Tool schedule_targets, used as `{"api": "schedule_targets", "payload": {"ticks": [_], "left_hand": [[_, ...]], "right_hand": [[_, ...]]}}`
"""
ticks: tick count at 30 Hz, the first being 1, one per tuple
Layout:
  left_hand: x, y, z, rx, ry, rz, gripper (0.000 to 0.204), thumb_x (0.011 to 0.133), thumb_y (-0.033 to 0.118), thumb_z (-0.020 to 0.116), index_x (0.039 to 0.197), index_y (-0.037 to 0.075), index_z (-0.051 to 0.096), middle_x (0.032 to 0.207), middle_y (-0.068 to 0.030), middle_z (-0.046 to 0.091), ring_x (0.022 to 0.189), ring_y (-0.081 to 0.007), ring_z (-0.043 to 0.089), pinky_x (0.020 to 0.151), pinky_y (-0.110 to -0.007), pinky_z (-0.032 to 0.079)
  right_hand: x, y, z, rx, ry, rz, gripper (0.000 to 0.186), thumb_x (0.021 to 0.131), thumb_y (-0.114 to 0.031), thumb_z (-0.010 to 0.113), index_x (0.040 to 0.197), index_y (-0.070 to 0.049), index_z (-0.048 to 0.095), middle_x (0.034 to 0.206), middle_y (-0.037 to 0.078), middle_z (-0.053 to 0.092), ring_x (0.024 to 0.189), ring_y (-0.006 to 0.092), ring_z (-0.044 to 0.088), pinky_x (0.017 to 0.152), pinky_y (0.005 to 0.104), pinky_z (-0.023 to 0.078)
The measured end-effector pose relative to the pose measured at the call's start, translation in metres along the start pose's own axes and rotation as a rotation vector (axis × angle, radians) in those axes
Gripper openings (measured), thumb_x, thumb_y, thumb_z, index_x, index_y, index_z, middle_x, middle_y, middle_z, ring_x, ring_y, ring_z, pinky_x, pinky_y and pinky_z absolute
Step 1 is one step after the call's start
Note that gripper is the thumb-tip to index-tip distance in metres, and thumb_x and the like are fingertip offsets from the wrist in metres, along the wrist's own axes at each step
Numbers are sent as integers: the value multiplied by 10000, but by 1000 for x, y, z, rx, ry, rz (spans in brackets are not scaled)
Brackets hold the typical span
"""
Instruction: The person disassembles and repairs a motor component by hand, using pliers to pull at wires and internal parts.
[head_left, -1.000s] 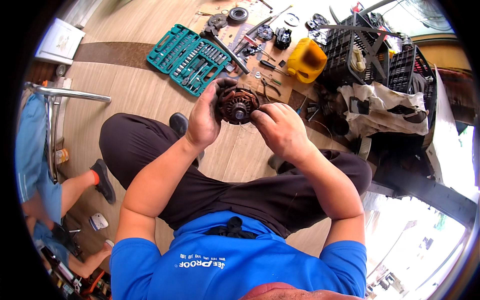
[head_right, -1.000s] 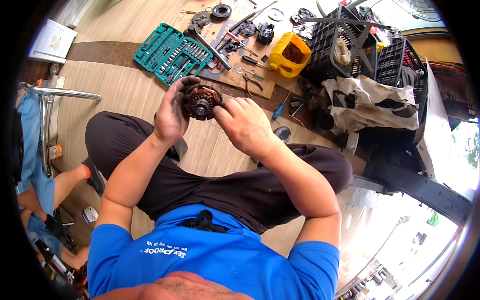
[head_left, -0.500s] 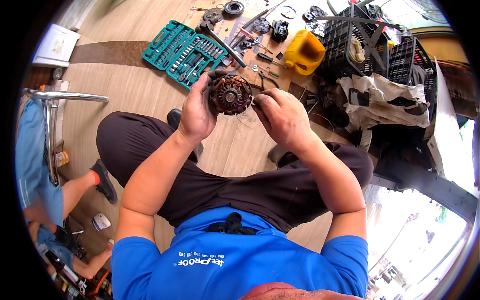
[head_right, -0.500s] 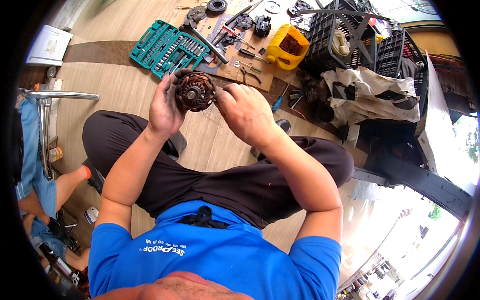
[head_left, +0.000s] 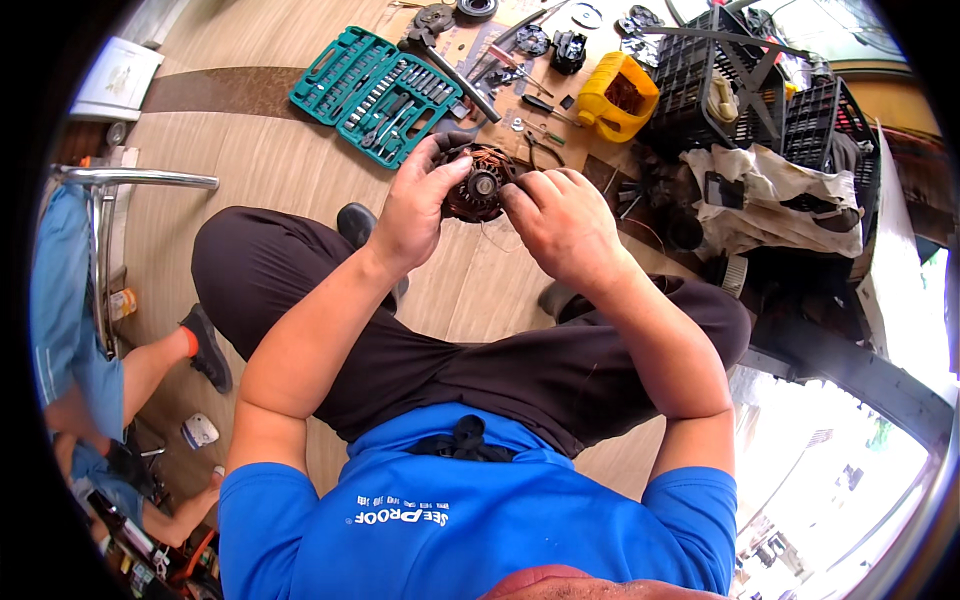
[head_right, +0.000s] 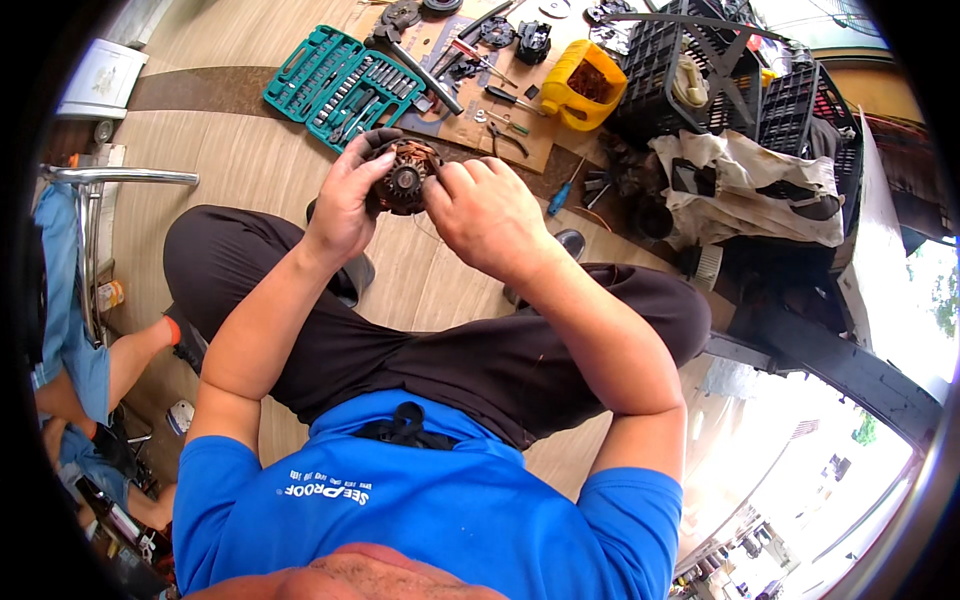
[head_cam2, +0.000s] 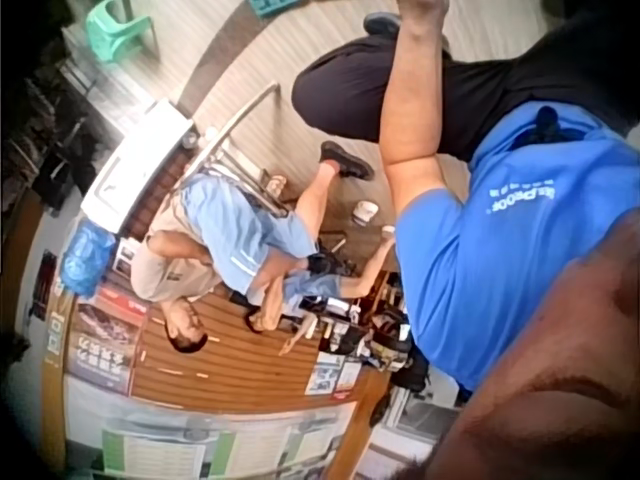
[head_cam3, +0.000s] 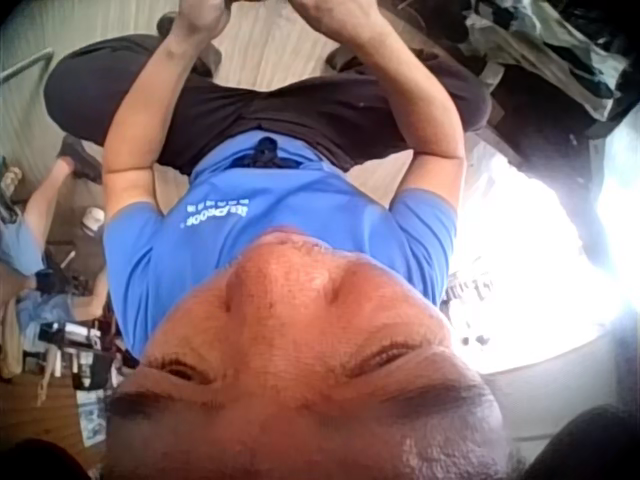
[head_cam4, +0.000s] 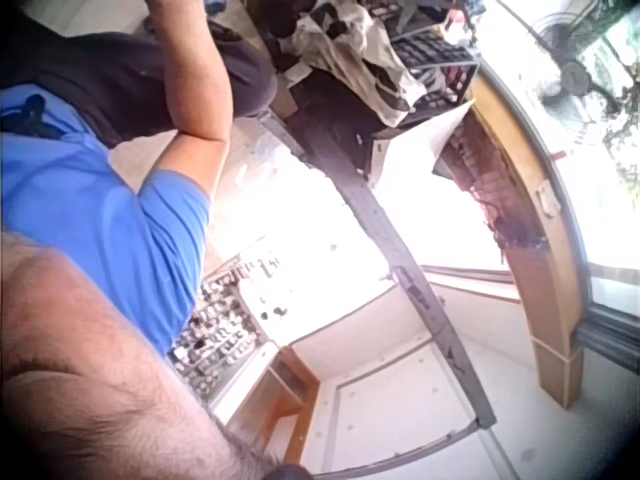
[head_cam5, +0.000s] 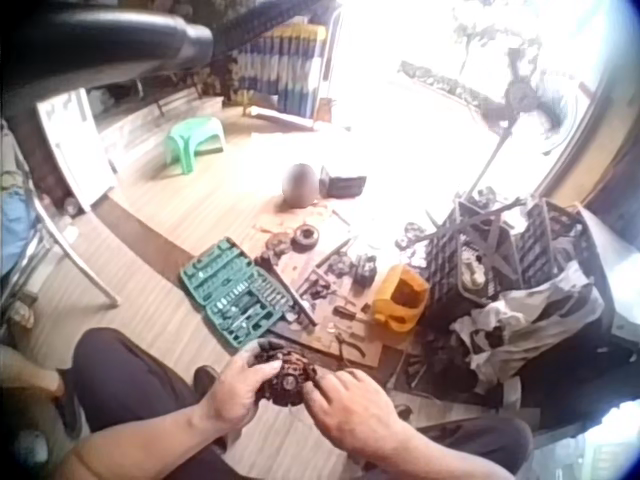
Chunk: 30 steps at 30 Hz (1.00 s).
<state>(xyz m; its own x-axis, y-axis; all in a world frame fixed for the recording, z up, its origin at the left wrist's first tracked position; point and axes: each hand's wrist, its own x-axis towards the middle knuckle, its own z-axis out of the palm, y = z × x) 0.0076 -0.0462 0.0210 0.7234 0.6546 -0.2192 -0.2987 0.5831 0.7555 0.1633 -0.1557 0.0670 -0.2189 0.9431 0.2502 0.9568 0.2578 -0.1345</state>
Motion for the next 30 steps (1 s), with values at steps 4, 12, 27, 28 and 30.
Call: {"api": "schedule_targets", "payload": {"ticks": [4, 12, 27, 28, 30], "left_hand": [[1, 0, -2, -33, 31, -27, 245, 930, 45, 496, 1171, 2, 515, 1053, -68, 614, 928, -134, 622, 809, -296, 547], [3, 2, -4, -100, 61, -68, 241, 948, 64, 474, 1179, 6, 509, 1078, -112, 633, 941, -184, 654, 813, -333, 568], [1, -5, 1, 108, 64, -2, 232, 949, 86, 555, 1159, -4, 516, 1036, -69, 618, 892, -117, 616, 799, -266, 536], [1, -4, 1, 109, 66, -2, 231, 950, 85, 554, 1160, -4, 517, 1036, -68, 618, 888, -115, 614, 799, -265, 534], [0, -3, 0, 89, 80, -3, 226, 952, 81, 546, 1159, -3, 517, 1040, -70, 621, 896, -121, 620, 805, -274, 538]], "right_hand": [[2, 4, -1, 5, -3, 37, 113, 804, -157, 559, 883, -77, 574, 812, 66, 534, 800, 238, 579, 725, 369, 462], [-4, 15, -3, 71, 47, 103, 124, 815, -144, 552, 919, -80, 572, 833, 72, 537, 821, 244, 576, 739, 376, 459], [0, 4, 3, -41, -54, -24, 77, 813, -176, 548, 801, -105, 575, 791, 44, 544, 785, 215, 589, 698, 358, 451], [1, 4, 3, -44, -59, -22, 78, 815, -178, 547, 798, -107, 574, 791, 43, 544, 785, 212, 589, 699, 356, 451], [3, 3, 2, -38, -62, -12, 77, 819, -173, 541, 797, -105, 569, 790, 46, 540, 781, 215, 587, 704, 357, 450]]}}
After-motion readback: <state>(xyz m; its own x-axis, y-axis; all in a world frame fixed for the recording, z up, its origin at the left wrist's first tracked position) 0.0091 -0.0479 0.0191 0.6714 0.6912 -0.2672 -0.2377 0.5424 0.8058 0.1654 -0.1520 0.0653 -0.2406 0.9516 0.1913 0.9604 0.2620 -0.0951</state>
